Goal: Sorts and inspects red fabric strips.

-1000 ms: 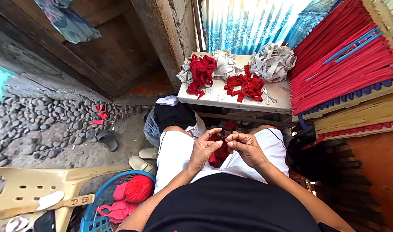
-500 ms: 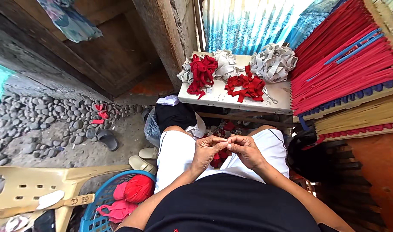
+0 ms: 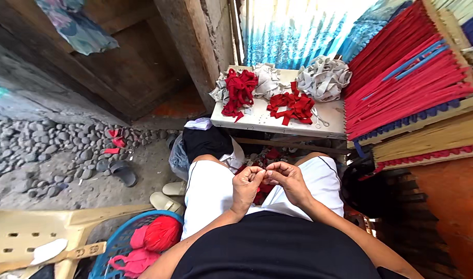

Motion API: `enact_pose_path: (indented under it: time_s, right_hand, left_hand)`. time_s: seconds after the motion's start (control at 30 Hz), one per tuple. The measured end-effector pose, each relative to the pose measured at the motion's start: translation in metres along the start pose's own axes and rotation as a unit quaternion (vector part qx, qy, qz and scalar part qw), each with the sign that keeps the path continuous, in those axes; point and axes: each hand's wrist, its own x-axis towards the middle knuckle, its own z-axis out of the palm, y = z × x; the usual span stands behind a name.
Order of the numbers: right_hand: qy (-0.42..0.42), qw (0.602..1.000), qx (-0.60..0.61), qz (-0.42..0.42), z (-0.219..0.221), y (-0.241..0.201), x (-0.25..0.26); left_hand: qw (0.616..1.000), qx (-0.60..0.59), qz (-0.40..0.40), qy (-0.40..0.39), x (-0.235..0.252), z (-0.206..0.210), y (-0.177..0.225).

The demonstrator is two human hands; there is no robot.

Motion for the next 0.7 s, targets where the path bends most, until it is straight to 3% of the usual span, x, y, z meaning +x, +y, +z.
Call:
enact_pose_path:
  time_s: [0.23, 0.43, 0.57, 0.7]
  right_hand:
    - [-0.019, 0.978, -0.164, -0.126, -0.008, 0.005, 0.004]
    - [-0.026, 0.949, -0.273, -0.157, -0.014, 0.01, 0.008]
    - [0.002, 0.975, -0.156, -0.159, -0.02, -0.002, 0.014]
    - [0.036, 0.994, -0.003, -0.102, -0.036, -0.034, 0.014]
  left_hand:
    - [0.993, 0.096, 0.064, -0.035, -0.002, -0.002, -0.011]
    - [0.989, 0.113, 0.016, -0.096, -0.004, -0.002, -0.013]
    - [0.974, 0.161, -0.029, -0.16, -0.004, -0.005, -0.023]
    - [0.944, 0.247, -0.053, -0.214, -0.002, -0.012, -0.033]
